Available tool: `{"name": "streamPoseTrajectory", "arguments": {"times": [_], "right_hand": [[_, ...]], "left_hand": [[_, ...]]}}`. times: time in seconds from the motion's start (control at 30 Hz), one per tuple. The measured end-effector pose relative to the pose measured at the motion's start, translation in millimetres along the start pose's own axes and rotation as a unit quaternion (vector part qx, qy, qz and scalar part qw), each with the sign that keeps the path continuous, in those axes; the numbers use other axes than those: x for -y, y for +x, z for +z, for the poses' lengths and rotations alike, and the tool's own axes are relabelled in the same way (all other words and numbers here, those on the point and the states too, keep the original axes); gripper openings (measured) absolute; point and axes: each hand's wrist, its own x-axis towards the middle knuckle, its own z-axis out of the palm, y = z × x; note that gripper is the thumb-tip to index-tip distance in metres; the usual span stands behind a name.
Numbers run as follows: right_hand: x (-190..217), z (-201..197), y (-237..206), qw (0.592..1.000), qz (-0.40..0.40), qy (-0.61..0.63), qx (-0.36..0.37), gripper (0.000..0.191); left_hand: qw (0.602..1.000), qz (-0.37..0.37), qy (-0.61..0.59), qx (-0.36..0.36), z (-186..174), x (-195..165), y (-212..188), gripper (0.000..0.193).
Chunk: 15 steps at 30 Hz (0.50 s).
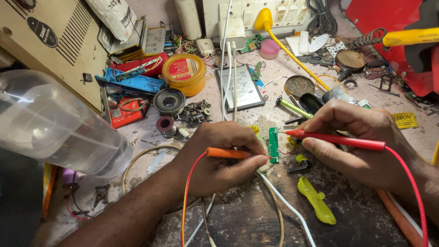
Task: The person disassembles a small yellow plastic housing to access a green circuit board. They use a screwdriver to remove a screw, then separate the board from the casing. Finally, they use a multimeter to test continuity on the circuit board.
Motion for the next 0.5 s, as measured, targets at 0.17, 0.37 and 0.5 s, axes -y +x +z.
{"name": "streamPoseTrajectory", "arguments": {"times": [0.17, 0.37, 0.5], "right_hand": [[-8, -2, -2, 1.0, -0.002, -0.019, -0.001, 0.013], [-18, -4, -4, 0.997, -0.073, -0.019, 0.021, 0.013], [-22, -5, -5, 1.0, -0.024, -0.003, 0.009, 0.014]], "left_hand": [[1.0, -0.014, 0.004, -0.002, 1, 0, 0, 0.011], [1.0, -0.022, 0.006, -0.002, 0, -2, 1, 0.011], [0.997, -0.072, -0.037, 0.014, 0, -2, 0, 0.01]]}}
